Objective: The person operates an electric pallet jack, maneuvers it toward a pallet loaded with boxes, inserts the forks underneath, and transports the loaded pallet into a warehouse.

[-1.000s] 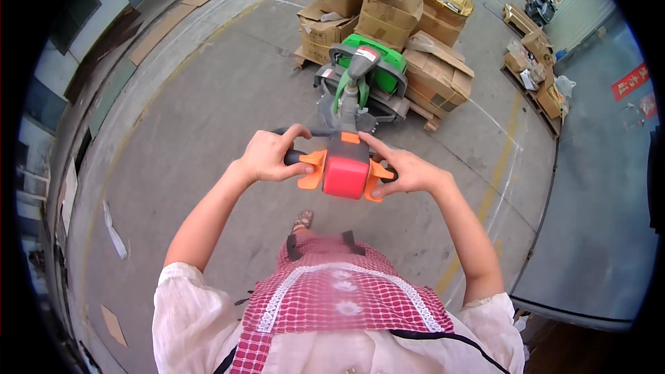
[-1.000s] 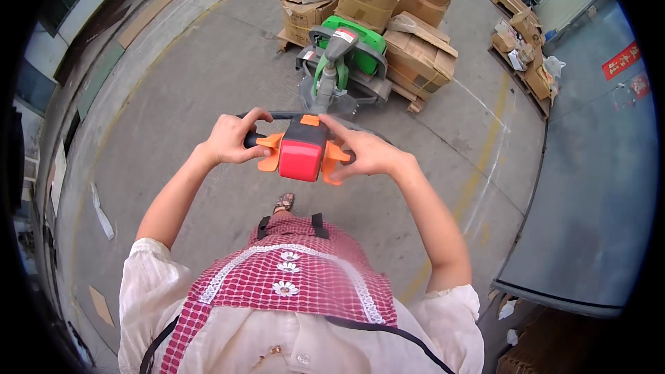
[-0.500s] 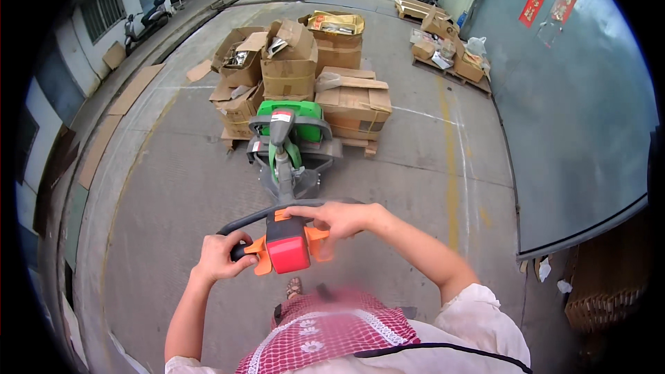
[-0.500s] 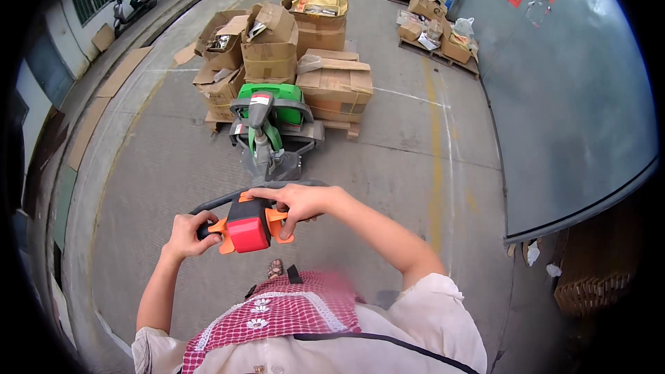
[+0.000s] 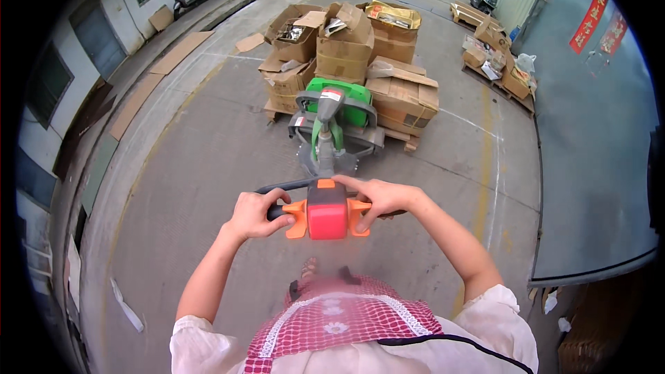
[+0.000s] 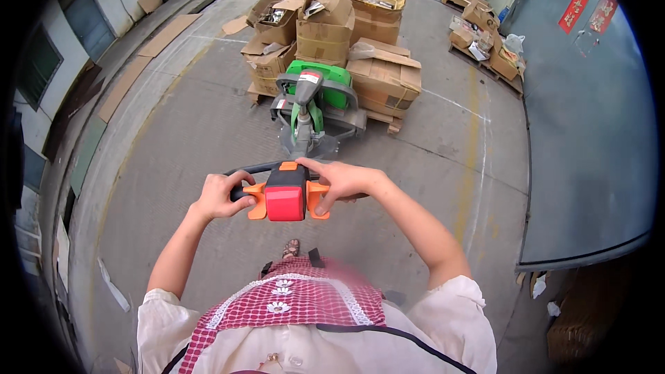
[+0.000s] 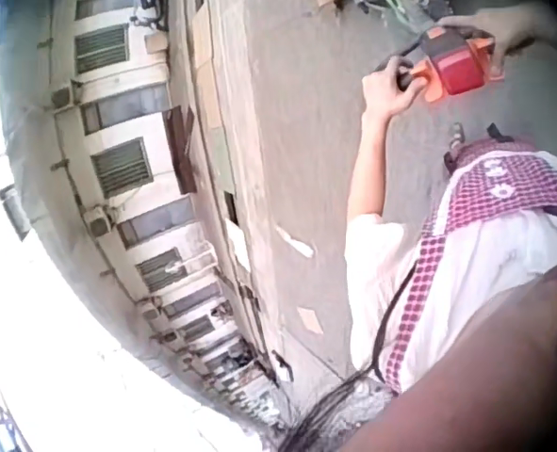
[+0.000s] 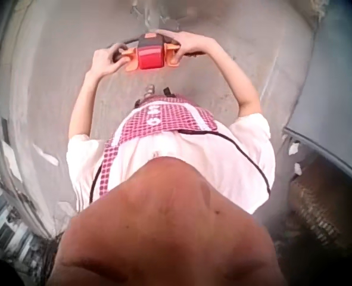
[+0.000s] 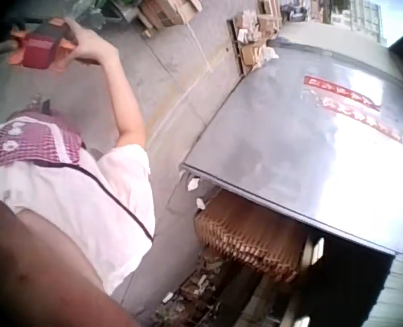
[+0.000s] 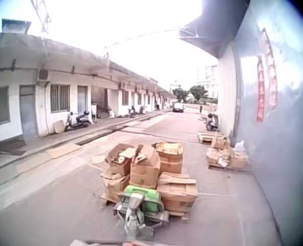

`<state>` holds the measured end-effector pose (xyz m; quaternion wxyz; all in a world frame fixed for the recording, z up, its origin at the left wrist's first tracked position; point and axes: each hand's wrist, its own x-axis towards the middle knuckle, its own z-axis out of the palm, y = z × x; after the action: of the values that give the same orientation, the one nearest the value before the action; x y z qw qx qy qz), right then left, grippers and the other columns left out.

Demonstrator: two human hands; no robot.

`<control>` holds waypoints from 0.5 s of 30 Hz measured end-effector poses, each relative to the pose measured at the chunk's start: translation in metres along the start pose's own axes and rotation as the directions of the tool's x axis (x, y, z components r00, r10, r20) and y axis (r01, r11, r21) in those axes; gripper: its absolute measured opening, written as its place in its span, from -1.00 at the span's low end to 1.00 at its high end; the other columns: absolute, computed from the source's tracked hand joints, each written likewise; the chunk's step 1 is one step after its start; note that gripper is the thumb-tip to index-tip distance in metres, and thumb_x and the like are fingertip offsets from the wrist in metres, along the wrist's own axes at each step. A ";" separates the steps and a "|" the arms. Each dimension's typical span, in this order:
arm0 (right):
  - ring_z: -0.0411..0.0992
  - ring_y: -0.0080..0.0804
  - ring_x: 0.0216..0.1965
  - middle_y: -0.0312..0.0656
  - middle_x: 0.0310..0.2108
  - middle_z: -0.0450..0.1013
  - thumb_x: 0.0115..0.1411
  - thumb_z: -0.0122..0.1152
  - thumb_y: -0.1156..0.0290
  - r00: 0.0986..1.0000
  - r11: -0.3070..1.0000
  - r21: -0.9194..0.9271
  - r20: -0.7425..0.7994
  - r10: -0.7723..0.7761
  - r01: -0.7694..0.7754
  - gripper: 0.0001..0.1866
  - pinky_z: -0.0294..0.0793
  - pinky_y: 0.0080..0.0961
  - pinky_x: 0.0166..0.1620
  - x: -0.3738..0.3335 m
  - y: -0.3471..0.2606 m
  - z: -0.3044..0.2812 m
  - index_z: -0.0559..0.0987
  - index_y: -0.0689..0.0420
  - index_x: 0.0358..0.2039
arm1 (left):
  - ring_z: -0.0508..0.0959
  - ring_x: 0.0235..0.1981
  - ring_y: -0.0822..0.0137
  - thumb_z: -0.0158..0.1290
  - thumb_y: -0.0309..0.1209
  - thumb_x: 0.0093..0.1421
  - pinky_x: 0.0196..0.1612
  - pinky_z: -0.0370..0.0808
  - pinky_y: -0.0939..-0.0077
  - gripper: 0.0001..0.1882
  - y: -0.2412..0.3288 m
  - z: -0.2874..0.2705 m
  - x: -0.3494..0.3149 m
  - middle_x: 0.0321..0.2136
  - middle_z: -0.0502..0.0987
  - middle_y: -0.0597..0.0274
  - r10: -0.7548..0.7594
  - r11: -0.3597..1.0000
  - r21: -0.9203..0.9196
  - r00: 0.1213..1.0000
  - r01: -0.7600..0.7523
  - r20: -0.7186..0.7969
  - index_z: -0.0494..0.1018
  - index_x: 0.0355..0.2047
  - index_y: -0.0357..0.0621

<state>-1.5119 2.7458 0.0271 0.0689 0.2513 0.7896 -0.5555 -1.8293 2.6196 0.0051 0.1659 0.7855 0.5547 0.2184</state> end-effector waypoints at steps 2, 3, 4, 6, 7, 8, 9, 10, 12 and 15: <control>0.31 -0.48 -0.69 -0.18 -0.55 0.44 -0.20 0.49 0.27 0.994 0.994 0.003 0.008 0.106 -0.106 0.32 0.31 -0.49 -0.64 -0.004 -0.022 -0.003 -0.17 0.04 0.48 | 0.47 -0.71 0.17 0.19 0.25 0.02 -0.56 0.33 0.31 -0.39 -0.009 0.003 0.000 -0.76 0.40 0.25 0.012 1.000 0.027 1.000 -0.012 -0.006 0.49 -0.22 -0.02; 0.31 -0.49 -0.68 -0.17 -0.55 0.44 -0.21 0.48 0.28 0.994 0.993 0.012 -0.003 0.113 -0.113 0.31 0.32 -0.49 -0.64 -0.003 -0.019 -0.002 -0.16 0.04 0.48 | 0.48 -0.70 0.17 0.19 0.26 0.03 -0.55 0.34 0.31 -0.38 -0.008 0.005 0.000 -0.75 0.41 0.25 0.006 1.000 0.026 1.000 -0.006 -0.008 0.49 -0.21 -0.03; 0.31 -0.49 -0.68 -0.17 -0.55 0.44 -0.21 0.48 0.28 0.993 0.993 0.012 0.004 0.115 -0.115 0.31 0.32 -0.49 -0.64 -0.002 -0.011 0.001 -0.16 0.04 0.48 | 0.48 -0.70 0.17 0.19 0.26 0.03 -0.55 0.34 0.31 -0.38 -0.006 0.006 -0.001 -0.75 0.41 0.25 0.000 1.000 0.022 1.000 0.000 -0.008 0.49 -0.21 -0.03; 0.32 -0.48 -0.68 -0.17 -0.54 0.44 -0.22 0.48 0.28 0.999 0.999 -0.039 -0.029 0.020 -0.021 0.31 0.33 -0.49 -0.63 0.002 0.004 0.007 -0.15 0.04 0.48 | 0.49 -0.69 0.17 0.17 0.27 0.04 -0.54 0.36 0.31 -0.35 -0.003 0.009 -0.003 -0.73 0.44 0.26 0.023 1.000 -0.006 0.998 -0.024 -0.063 0.48 -0.17 -0.04; 0.33 -0.48 -0.68 -0.17 -0.53 0.44 -0.23 0.48 0.28 0.999 0.998 -0.056 -0.033 -0.013 0.011 0.31 0.33 -0.49 -0.63 0.003 -0.001 0.009 -0.15 0.04 0.48 | 0.49 -0.69 0.17 0.17 0.27 0.04 -0.54 0.36 0.31 -0.35 -0.004 0.009 -0.006 -0.73 0.44 0.26 0.013 1.000 -0.010 0.998 -0.013 -0.064 0.48 -0.17 -0.04; 0.34 -0.46 -0.67 -0.16 -0.52 0.44 -0.24 0.48 0.27 0.999 0.999 -0.031 -0.031 0.018 -0.019 0.30 0.34 -0.49 -0.62 0.000 -0.005 0.009 -0.12 0.05 0.47 | 0.49 -0.68 0.17 0.17 0.28 0.04 -0.54 0.37 0.32 -0.34 -0.004 0.008 -0.008 -0.73 0.44 0.26 0.008 1.000 0.000 0.999 -0.008 -0.051 0.47 -0.16 -0.04; 0.35 -0.44 -0.66 -0.16 -0.51 0.44 -0.25 0.48 0.26 0.998 0.999 -0.005 -0.029 0.048 -0.049 0.28 0.35 -0.48 -0.62 -0.001 -0.010 0.008 -0.08 0.06 0.46 | 0.49 -0.68 0.17 0.16 0.28 0.04 -0.53 0.37 0.32 -0.33 -0.005 0.008 -0.009 -0.72 0.45 0.26 0.003 1.000 0.009 0.999 -0.003 -0.037 0.47 -0.15 -0.05; 0.35 -0.44 -0.66 -0.16 -0.51 0.44 -0.25 0.48 0.26 0.998 0.999 0.000 -0.020 0.053 -0.053 0.28 0.35 -0.48 -0.62 0.000 -0.008 0.010 -0.08 0.06 0.46 | 0.49 -0.68 0.17 0.16 0.28 0.04 -0.53 0.37 0.32 -0.33 -0.005 0.009 -0.011 -0.72 0.45 0.26 -0.006 1.000 0.003 0.999 0.006 -0.032 0.47 -0.15 -0.05; 0.38 -0.41 -0.63 -0.15 -0.49 0.43 -0.27 0.49 0.26 0.996 0.993 -0.110 -0.077 -0.046 0.037 0.23 0.35 -0.47 -0.61 0.000 -0.003 0.009 0.00 0.08 0.42 | 0.50 -0.68 0.18 0.16 0.27 0.05 -0.53 0.37 0.33 -0.35 -0.007 0.009 -0.010 -0.72 0.45 0.26 0.029 1.000 0.004 0.996 -0.029 -0.083 0.47 -0.16 -0.04; 0.38 -0.41 -0.57 -0.17 -0.45 0.45 -0.22 0.46 0.35 0.985 0.987 -0.138 -0.137 -0.102 0.083 0.09 0.42 -0.45 -0.51 -0.001 0.002 0.000 0.12 0.13 0.36 | 0.49 -0.69 0.20 0.16 0.26 0.07 -0.54 0.37 0.35 -0.37 -0.009 0.004 -0.004 -0.73 0.44 0.27 0.016 1.000 0.028 0.995 -0.013 -0.100 0.47 -0.18 -0.04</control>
<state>-1.5099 2.7460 0.0259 0.0024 0.2484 0.8384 -0.4852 -1.8356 2.6185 -0.0031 0.1258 0.7799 0.5594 0.2511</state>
